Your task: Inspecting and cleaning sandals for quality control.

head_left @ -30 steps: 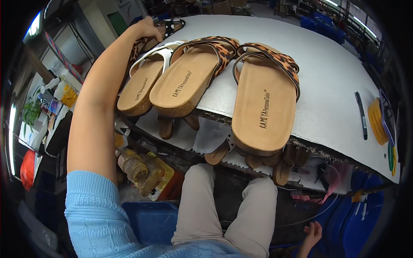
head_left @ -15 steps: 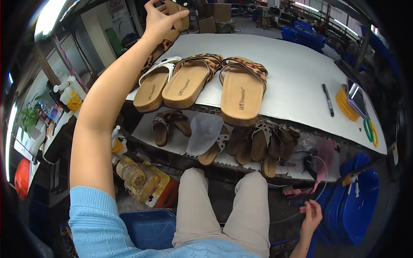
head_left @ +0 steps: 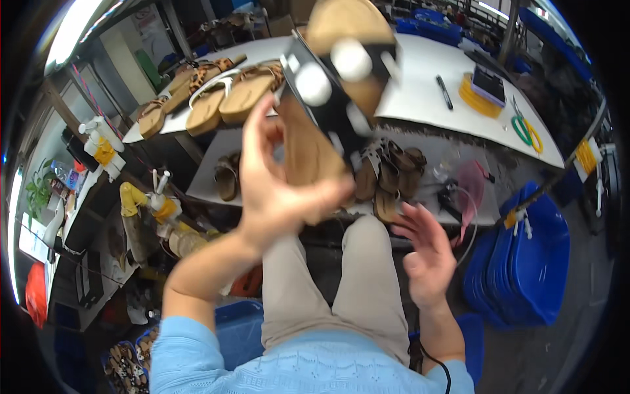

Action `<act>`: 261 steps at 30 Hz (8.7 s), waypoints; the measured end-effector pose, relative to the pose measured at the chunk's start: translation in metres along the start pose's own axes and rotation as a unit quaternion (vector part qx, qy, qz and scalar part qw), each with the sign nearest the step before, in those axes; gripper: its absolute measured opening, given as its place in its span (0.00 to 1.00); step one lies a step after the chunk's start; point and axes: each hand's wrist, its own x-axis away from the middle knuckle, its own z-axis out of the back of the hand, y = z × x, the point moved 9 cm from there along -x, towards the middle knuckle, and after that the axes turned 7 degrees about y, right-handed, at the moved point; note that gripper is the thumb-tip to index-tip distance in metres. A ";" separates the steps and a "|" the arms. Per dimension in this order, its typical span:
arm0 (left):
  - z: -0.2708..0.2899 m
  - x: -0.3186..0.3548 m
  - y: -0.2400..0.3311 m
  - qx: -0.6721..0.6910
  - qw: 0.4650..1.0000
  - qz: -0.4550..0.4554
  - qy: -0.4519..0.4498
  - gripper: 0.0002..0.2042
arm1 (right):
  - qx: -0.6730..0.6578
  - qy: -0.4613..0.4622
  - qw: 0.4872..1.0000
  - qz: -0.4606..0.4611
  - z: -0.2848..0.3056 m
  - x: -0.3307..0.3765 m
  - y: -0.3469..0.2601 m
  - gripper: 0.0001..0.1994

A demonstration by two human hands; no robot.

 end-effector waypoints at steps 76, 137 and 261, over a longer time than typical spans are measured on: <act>-0.008 0.201 -0.156 0.431 0.812 0.382 0.086 0.52 | 0.329 -0.116 0.932 -0.099 -0.013 0.118 0.080 0.17; -0.067 0.227 -0.145 0.462 0.760 0.450 -0.074 0.56 | 0.105 -0.230 0.882 -0.398 0.036 0.153 0.116 0.20; -0.056 0.244 -0.124 0.357 0.795 0.490 0.016 0.31 | -0.190 -0.064 0.839 -0.506 -0.006 0.176 0.117 0.16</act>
